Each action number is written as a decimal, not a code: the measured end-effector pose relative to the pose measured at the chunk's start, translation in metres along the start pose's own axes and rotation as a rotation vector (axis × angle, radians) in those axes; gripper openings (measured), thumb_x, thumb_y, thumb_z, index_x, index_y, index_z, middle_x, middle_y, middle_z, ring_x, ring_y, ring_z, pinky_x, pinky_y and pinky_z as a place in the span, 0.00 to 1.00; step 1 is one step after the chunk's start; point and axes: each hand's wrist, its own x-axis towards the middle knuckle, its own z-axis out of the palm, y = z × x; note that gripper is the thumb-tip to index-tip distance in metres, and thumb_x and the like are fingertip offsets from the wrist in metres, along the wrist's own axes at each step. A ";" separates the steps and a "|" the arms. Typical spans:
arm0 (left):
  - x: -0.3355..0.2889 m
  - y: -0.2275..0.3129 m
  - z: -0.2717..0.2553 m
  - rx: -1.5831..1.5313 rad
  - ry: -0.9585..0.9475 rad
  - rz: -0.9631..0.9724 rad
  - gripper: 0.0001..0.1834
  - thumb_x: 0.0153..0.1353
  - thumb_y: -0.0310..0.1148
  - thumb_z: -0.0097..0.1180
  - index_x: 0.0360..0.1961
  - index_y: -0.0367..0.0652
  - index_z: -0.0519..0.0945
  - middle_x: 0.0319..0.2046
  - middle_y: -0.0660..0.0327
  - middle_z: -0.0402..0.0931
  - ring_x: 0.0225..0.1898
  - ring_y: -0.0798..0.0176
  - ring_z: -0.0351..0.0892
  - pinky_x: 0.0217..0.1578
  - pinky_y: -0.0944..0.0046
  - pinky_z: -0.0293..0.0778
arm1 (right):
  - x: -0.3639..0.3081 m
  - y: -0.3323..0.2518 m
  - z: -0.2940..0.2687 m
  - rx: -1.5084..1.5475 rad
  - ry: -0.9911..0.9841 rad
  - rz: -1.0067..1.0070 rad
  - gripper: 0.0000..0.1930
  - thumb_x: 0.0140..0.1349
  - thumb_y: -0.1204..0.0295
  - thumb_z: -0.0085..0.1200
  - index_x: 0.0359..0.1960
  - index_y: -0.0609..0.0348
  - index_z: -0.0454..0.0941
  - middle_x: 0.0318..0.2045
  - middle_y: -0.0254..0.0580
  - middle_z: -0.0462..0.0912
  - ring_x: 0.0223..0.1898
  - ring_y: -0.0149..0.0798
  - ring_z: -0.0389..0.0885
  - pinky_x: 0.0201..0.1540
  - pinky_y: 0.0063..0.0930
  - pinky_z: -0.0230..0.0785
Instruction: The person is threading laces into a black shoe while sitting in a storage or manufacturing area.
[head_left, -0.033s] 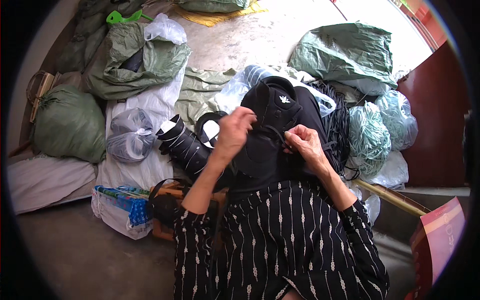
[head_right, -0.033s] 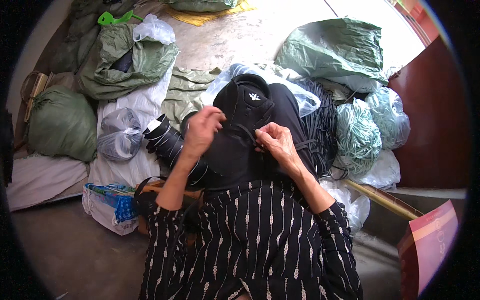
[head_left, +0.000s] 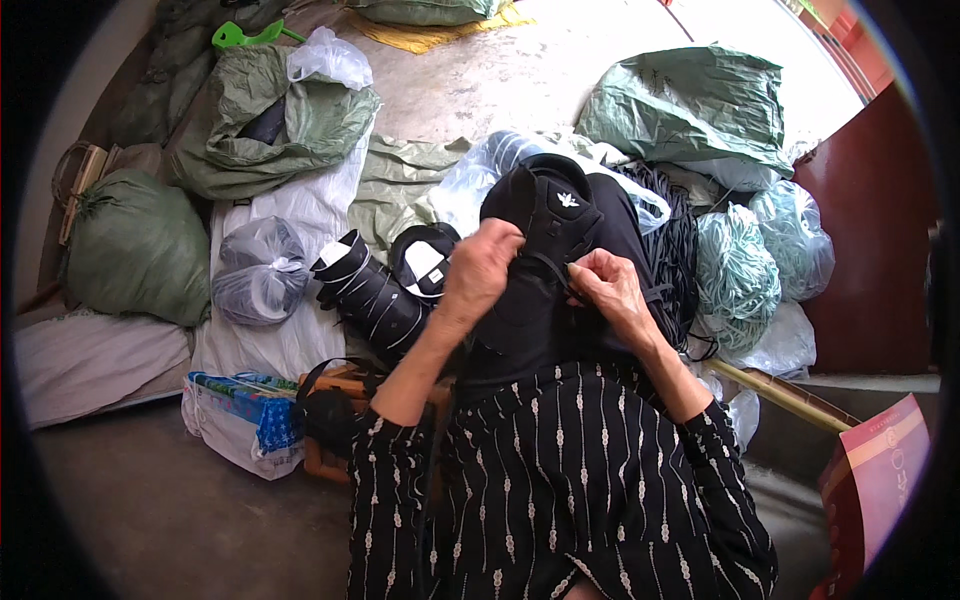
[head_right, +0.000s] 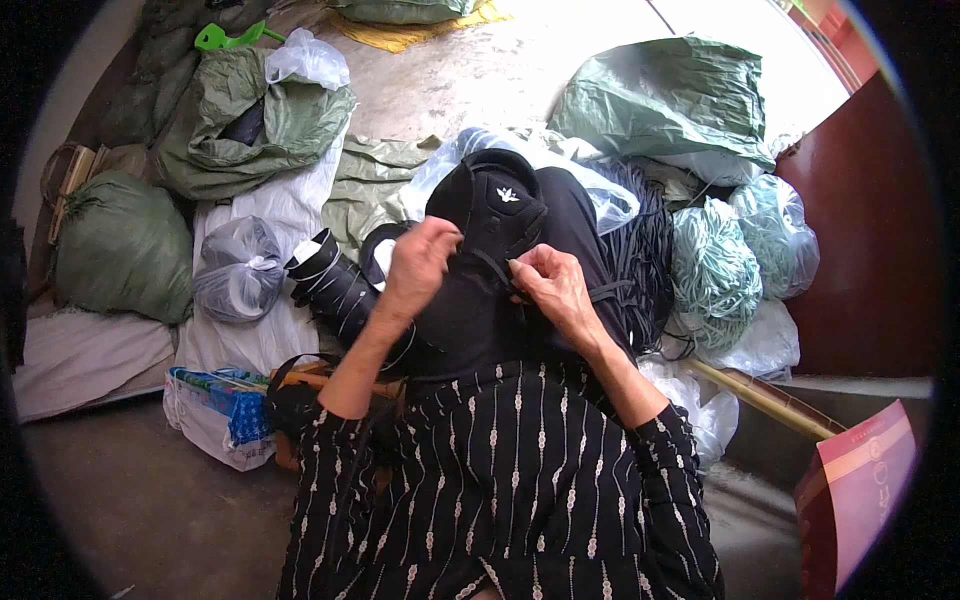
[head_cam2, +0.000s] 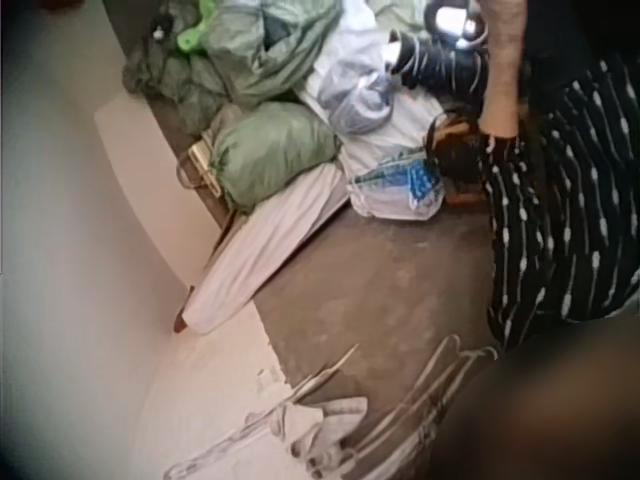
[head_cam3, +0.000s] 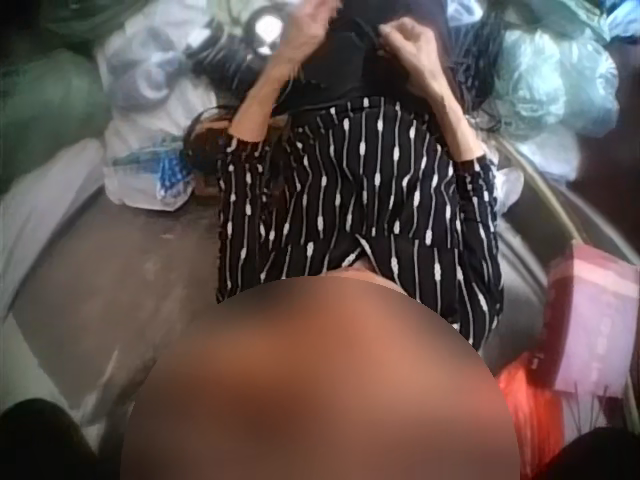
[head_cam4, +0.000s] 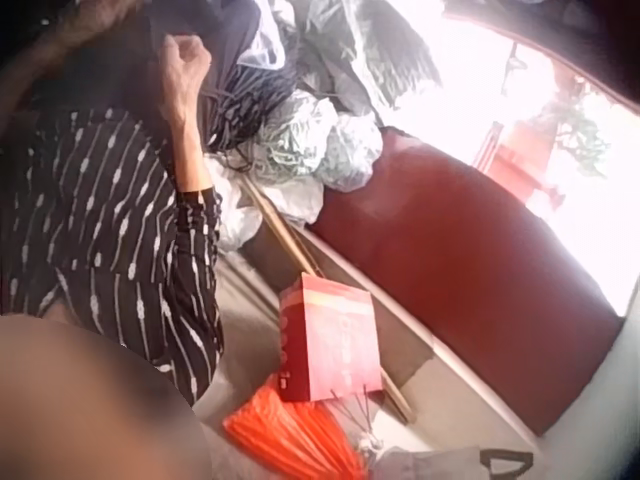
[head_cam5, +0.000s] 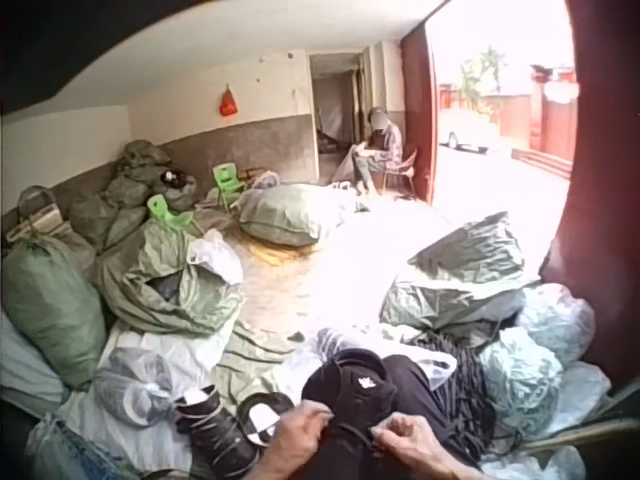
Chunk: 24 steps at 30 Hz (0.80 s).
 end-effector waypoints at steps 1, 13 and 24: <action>-0.002 0.002 0.010 0.050 0.083 0.105 0.05 0.62 0.32 0.51 0.33 0.42 0.74 0.26 0.55 0.75 0.29 0.49 0.78 0.27 0.58 0.72 | 0.000 -0.003 0.001 -0.314 0.077 -0.164 0.10 0.57 0.68 0.54 0.30 0.64 0.75 0.18 0.41 0.78 0.19 0.35 0.77 0.25 0.29 0.71; -0.012 0.000 -0.016 -0.120 0.145 -0.070 0.05 0.59 0.28 0.54 0.33 0.38 0.77 0.19 0.60 0.77 0.21 0.66 0.78 0.23 0.68 0.70 | 0.009 -0.008 -0.001 -0.301 -0.035 -0.152 0.09 0.61 0.70 0.53 0.31 0.66 0.75 0.19 0.40 0.79 0.21 0.28 0.78 0.25 0.21 0.71; -0.001 0.008 -0.019 0.225 -0.015 0.021 0.06 0.56 0.33 0.55 0.28 0.41 0.76 0.24 0.55 0.77 0.29 0.49 0.78 0.28 0.55 0.72 | 0.009 0.003 -0.007 -0.083 -0.101 -0.137 0.09 0.62 0.71 0.53 0.31 0.67 0.74 0.21 0.39 0.78 0.20 0.28 0.77 0.25 0.20 0.70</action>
